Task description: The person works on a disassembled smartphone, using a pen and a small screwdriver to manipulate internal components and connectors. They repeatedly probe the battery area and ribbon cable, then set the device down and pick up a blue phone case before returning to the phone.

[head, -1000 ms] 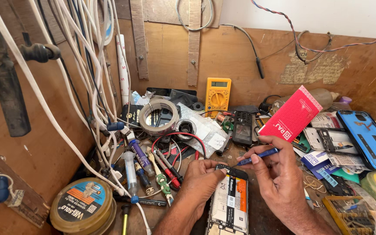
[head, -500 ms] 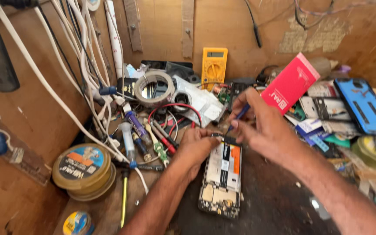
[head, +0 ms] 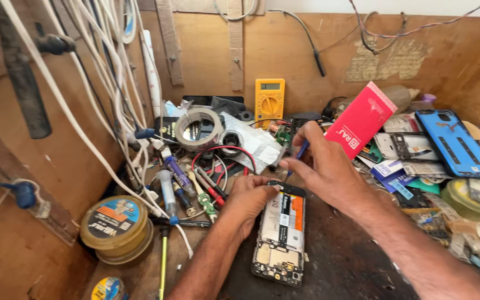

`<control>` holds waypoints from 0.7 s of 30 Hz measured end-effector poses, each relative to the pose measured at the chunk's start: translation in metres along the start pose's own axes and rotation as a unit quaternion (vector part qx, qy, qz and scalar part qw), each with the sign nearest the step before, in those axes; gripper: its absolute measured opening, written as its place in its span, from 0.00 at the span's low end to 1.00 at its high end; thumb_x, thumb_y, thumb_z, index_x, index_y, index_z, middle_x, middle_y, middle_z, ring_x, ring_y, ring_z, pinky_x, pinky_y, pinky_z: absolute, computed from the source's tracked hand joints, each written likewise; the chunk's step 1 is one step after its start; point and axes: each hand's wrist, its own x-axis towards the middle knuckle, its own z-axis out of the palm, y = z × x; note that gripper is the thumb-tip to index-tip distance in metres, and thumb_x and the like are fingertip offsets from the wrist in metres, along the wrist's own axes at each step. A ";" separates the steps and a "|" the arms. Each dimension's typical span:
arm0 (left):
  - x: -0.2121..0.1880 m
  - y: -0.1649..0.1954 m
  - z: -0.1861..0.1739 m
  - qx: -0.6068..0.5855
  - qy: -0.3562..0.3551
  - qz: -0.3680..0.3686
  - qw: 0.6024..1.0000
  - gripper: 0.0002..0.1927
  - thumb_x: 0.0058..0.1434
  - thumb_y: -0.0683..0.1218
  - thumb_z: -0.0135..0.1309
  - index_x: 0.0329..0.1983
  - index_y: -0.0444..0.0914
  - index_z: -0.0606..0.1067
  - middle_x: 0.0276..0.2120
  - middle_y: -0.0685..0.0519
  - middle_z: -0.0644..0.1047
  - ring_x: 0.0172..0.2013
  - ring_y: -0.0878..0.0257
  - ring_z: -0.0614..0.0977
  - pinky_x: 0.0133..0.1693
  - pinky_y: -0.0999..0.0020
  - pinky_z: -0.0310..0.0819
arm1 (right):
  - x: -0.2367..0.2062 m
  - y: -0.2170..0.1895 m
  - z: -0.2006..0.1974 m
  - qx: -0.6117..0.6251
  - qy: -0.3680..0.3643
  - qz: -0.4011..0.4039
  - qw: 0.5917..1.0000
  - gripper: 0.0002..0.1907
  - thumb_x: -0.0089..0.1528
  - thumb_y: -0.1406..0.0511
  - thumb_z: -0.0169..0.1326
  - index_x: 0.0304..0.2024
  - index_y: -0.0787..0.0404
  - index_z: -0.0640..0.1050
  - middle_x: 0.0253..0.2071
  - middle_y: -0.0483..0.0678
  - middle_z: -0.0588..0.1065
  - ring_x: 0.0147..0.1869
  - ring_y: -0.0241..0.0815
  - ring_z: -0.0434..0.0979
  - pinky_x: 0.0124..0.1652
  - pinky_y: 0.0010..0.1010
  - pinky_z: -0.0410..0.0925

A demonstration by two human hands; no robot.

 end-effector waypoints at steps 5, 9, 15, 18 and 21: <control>-0.002 0.000 0.000 0.012 0.012 -0.004 1.000 0.08 0.57 0.34 0.54 0.40 0.28 0.78 0.30 0.47 0.82 0.27 0.62 0.83 0.31 0.68 0.80 | 0.001 0.000 0.000 0.008 -0.002 0.055 0.998 0.16 0.60 0.71 0.60 0.45 0.62 0.66 0.30 0.50 0.75 0.29 0.36 0.79 0.26 0.31 0.72; -0.001 0.002 0.001 -0.001 0.012 -0.003 1.000 0.08 0.56 0.33 0.55 0.40 0.27 0.78 0.30 0.47 0.81 0.27 0.62 0.83 0.31 0.68 0.80 | 0.004 0.000 -0.002 0.027 -0.027 0.038 0.999 0.17 0.60 0.72 0.59 0.46 0.60 0.66 0.31 0.46 0.76 0.30 0.35 0.79 0.26 0.31 0.73; 0.000 0.003 0.002 0.015 0.018 -0.003 1.000 0.08 0.55 0.32 0.54 0.38 0.25 0.78 0.28 0.47 0.81 0.26 0.61 0.83 0.30 0.67 0.80 | 0.004 0.002 -0.001 -0.041 0.025 0.048 0.998 0.19 0.59 0.68 0.65 0.43 0.61 0.67 0.26 0.47 0.75 0.27 0.38 0.78 0.26 0.34 0.71; -0.001 0.003 0.003 -0.009 0.009 -0.015 1.000 0.09 0.55 0.32 0.54 0.39 0.28 0.78 0.28 0.47 0.82 0.26 0.61 0.83 0.31 0.68 0.81 | 0.005 0.004 -0.002 0.035 -0.013 0.030 0.999 0.17 0.58 0.69 0.60 0.45 0.59 0.67 0.29 0.46 0.76 0.30 0.35 0.79 0.27 0.31 0.74; -0.003 0.004 0.004 0.005 0.019 0.006 1.000 0.07 0.56 0.33 0.54 0.37 0.27 0.78 0.28 0.47 0.81 0.25 0.62 0.83 0.29 0.68 0.79 | 0.003 0.005 0.001 -0.039 -0.015 0.060 0.997 0.19 0.58 0.65 0.63 0.44 0.59 0.67 0.27 0.49 0.76 0.28 0.37 0.78 0.27 0.32 0.71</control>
